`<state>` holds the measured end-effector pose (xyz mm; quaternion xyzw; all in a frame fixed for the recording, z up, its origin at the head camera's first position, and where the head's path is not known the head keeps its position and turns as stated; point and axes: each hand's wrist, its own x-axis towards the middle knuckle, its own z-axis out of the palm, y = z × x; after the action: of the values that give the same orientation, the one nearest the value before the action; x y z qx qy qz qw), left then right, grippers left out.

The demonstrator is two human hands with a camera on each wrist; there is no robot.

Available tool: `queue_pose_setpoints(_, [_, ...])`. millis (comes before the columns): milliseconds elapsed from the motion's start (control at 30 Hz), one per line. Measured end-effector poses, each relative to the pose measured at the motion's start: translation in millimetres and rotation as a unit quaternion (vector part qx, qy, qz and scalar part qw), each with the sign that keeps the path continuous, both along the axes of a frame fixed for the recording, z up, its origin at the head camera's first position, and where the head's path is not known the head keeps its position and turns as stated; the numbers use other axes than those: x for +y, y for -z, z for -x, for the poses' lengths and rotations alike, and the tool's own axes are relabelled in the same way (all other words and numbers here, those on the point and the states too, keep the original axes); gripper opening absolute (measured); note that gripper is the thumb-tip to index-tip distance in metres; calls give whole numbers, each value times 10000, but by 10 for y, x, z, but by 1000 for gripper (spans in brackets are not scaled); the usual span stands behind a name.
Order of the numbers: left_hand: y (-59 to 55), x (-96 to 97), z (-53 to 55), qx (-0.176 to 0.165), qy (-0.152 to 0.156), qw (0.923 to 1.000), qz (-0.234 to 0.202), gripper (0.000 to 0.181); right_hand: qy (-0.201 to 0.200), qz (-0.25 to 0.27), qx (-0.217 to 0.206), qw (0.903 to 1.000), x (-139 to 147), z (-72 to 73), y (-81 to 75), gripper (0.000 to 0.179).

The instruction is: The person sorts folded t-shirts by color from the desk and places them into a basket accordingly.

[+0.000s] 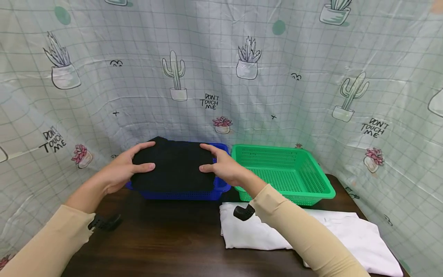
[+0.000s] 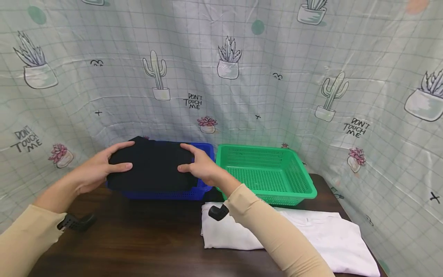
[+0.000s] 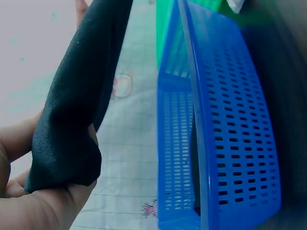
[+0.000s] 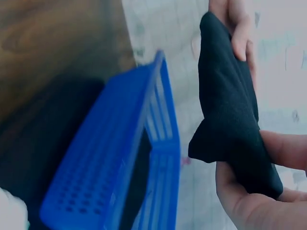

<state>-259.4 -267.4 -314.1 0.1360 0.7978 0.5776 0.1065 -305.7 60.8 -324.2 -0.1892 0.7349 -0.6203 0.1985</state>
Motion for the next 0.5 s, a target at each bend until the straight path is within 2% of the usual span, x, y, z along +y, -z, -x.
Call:
queue_pose_setpoints(133, [-1,82,256,-236,-23,9996,-146,87,172,-2,51,9998,27,239,-1,77])
queue_pose_setpoints(267, [45,145,483,-356,-76,9990,-245,86,368,-152,218,9990,16,438,73,75])
queue_pose_setpoints(500, [203,194,763,-350,-224,9991,-5,83,770,-410,285,9958,-34,687,266,72])
